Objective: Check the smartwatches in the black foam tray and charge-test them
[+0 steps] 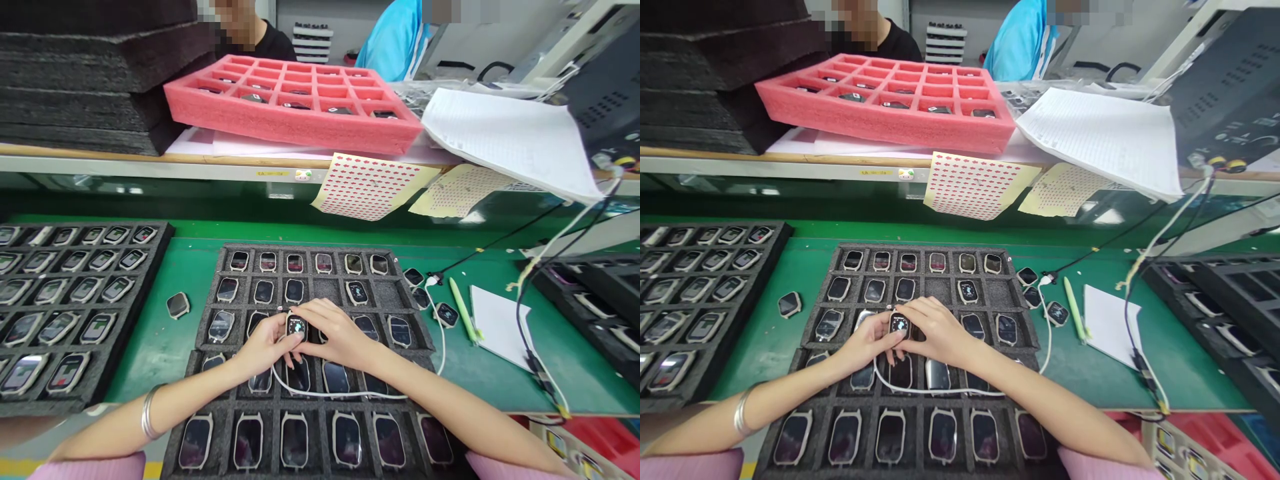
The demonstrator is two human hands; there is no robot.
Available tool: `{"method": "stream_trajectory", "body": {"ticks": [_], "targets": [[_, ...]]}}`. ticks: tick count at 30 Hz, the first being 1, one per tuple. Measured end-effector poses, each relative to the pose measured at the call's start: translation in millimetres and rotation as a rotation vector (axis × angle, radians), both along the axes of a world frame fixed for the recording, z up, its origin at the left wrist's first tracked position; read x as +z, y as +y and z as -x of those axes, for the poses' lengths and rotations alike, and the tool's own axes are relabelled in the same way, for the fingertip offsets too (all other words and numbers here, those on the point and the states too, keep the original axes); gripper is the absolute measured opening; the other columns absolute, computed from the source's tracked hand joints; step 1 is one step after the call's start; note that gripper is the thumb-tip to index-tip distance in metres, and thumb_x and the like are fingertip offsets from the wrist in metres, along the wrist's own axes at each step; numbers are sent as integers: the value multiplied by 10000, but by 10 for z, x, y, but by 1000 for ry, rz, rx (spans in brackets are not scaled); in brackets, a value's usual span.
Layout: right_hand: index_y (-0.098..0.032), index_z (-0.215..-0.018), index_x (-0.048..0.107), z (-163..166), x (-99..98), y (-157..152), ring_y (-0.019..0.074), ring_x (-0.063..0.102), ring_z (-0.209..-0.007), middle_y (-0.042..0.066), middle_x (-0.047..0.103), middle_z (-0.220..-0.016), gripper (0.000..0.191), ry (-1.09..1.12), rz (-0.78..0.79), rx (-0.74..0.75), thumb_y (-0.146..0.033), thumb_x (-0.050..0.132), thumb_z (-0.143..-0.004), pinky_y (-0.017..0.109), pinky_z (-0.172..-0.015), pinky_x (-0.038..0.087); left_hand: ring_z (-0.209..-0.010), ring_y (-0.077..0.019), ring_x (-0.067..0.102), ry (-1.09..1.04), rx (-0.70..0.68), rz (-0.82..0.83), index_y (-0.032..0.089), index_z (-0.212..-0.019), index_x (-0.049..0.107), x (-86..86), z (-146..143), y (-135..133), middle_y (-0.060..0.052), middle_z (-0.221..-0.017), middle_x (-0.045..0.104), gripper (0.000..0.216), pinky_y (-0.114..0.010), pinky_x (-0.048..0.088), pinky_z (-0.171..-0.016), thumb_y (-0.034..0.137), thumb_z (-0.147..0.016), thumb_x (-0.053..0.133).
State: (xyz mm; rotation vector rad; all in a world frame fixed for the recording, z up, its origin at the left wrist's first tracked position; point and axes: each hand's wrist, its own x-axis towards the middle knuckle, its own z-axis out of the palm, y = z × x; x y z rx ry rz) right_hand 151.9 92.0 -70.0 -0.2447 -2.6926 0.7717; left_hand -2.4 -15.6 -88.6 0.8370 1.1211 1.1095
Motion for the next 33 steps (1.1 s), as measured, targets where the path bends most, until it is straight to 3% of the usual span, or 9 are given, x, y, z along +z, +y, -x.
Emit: {"method": "stream_trajectory", "body": {"ticks": [33], "targets": [[-144, -1196, 550, 5, 58, -79, 251, 503, -973, 130, 550, -1030, 412, 3, -4, -43, -328, 630, -836, 419, -835, 473, -462, -129, 578, 52, -33, -7, 117, -978, 537, -35, -4, -4, 16, -579, 585, 380, -238, 485, -434, 429, -785, 632]]}}
